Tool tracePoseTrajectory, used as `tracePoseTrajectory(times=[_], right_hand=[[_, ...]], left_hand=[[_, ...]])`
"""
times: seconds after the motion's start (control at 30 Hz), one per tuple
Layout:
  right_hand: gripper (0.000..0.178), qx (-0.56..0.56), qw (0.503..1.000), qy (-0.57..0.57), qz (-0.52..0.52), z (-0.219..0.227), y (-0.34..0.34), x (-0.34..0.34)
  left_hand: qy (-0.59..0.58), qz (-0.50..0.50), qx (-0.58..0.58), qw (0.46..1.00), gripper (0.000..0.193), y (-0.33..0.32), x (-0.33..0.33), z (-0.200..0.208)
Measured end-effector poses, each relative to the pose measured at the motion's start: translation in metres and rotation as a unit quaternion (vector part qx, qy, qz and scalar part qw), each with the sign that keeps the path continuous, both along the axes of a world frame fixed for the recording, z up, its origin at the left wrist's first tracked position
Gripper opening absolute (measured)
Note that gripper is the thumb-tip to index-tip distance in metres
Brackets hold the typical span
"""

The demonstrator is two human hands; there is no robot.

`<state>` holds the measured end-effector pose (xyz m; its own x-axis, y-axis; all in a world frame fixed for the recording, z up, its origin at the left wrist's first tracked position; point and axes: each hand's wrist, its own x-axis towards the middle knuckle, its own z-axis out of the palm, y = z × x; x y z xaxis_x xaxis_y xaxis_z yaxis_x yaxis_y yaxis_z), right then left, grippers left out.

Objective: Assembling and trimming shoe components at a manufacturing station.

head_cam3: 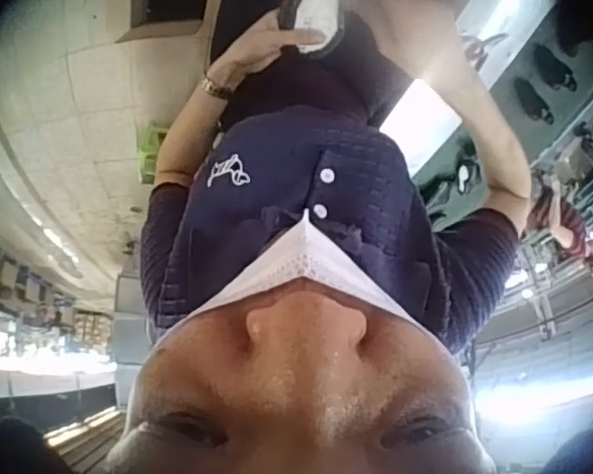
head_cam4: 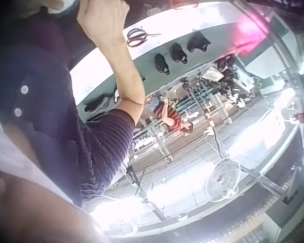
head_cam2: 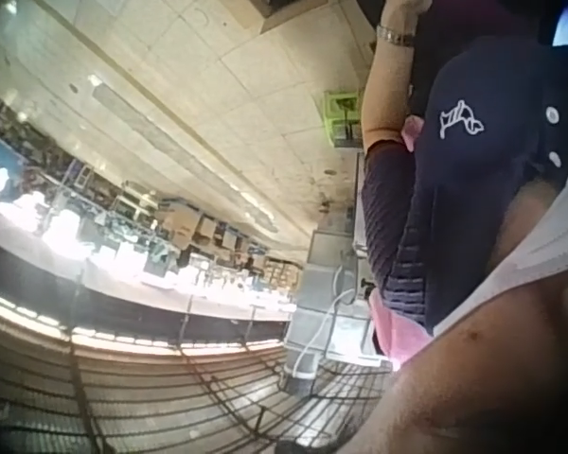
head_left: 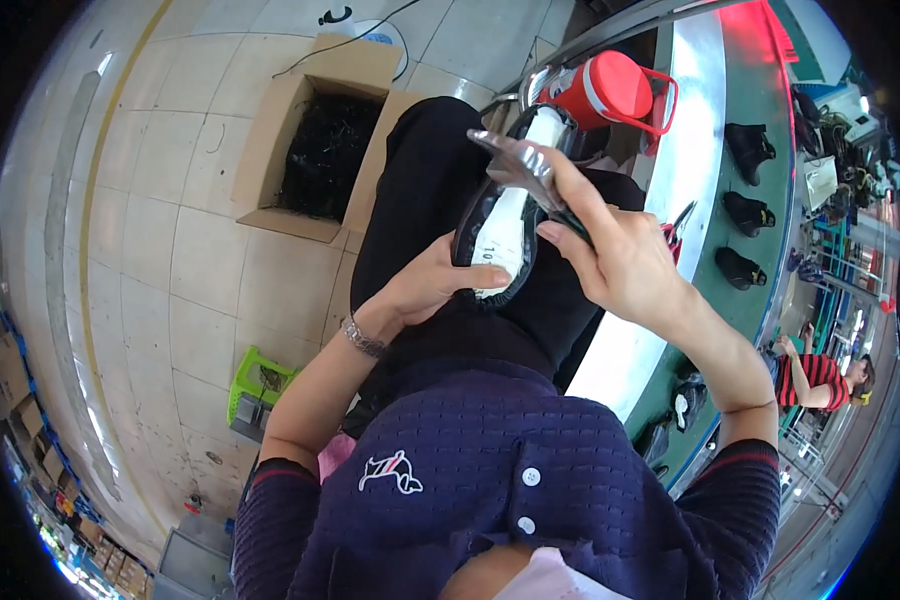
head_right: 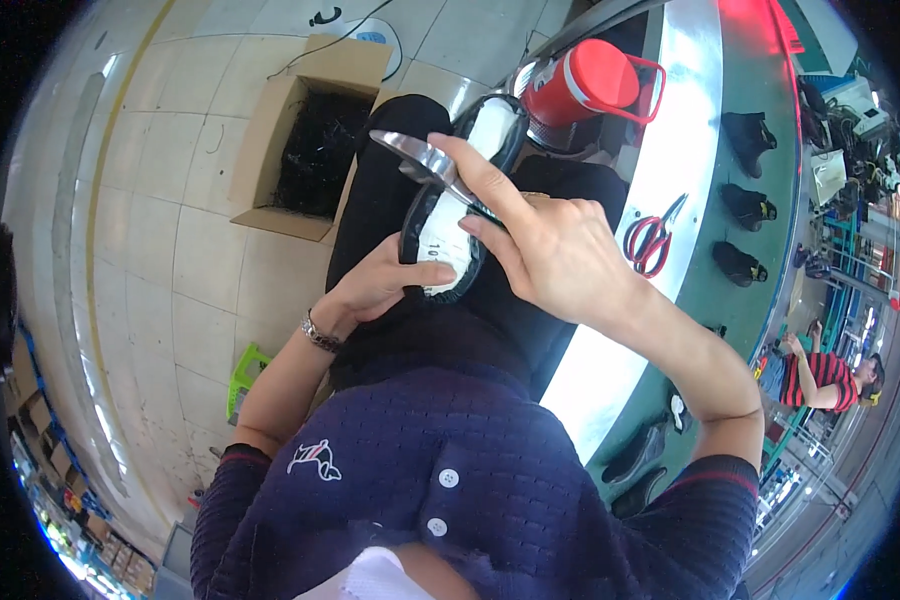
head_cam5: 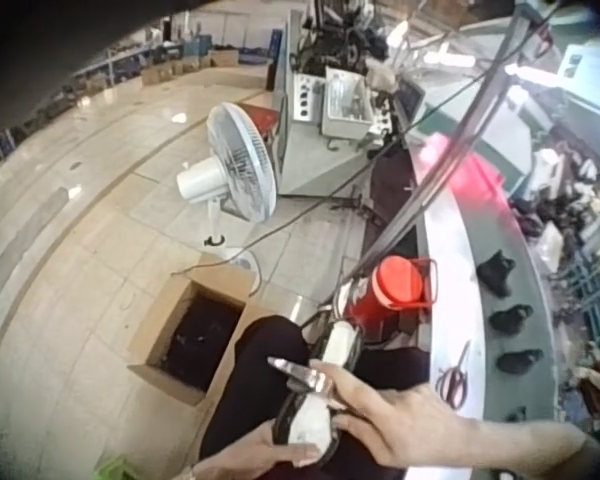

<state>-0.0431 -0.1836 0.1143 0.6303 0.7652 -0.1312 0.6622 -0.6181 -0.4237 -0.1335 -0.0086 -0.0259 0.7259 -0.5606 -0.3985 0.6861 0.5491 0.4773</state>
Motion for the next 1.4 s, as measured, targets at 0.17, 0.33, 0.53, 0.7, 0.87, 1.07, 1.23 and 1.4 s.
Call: tracePoseTrajectory(times=[0.17, 0.33, 0.53, 0.7, 0.87, 1.07, 1.23, 1.4], right_hand=[[0.061, -0.158, 0.986, 0.035, 0.048, 0.01, 0.008, -0.002], [0.067, -0.25, 0.964, -0.049, 0.079, -0.006, 0.006, -0.027], [0.08, 0.005, 0.999, -0.05, -0.007, -0.012, 0.0, -0.033], [0.069, -0.134, 0.987, -0.007, 0.09, 0.004, 0.002, -0.043], [0.076, -0.163, 0.985, -0.048, 0.028, -0.027, -0.001, -0.043], [0.07, 0.005, 0.985, 0.042, -0.17, -0.037, -0.075, -0.063], [0.062, -0.137, 0.846, -0.008, -0.516, -0.108, -0.192, -0.134], [0.061, -0.066, 0.836, -0.052, -0.542, -0.143, -0.233, -0.193]], left_hand=[[-0.041, 0.006, 0.023, 0.999, 0.047, 0.0, -0.003, 0.001], [-0.05, -0.009, 0.047, 0.998, 0.052, -0.002, -0.001, 0.004], [-0.077, 0.024, 0.076, 0.994, 0.055, -0.006, -0.006, 0.002], [-0.068, -0.016, 0.121, 0.99, 0.055, -0.001, -0.005, 0.001], [-0.076, 0.009, 0.132, 0.988, 0.044, 0.0, -0.007, 0.002], [-0.058, -0.025, 0.148, 0.987, 0.049, 0.014, -0.008, 0.016], [-0.101, -0.084, 0.25, 0.959, 0.051, 0.023, 0.006, 0.038], [-0.223, -0.219, 0.338, 0.888, 0.047, -0.006, 0.039, 0.092]])
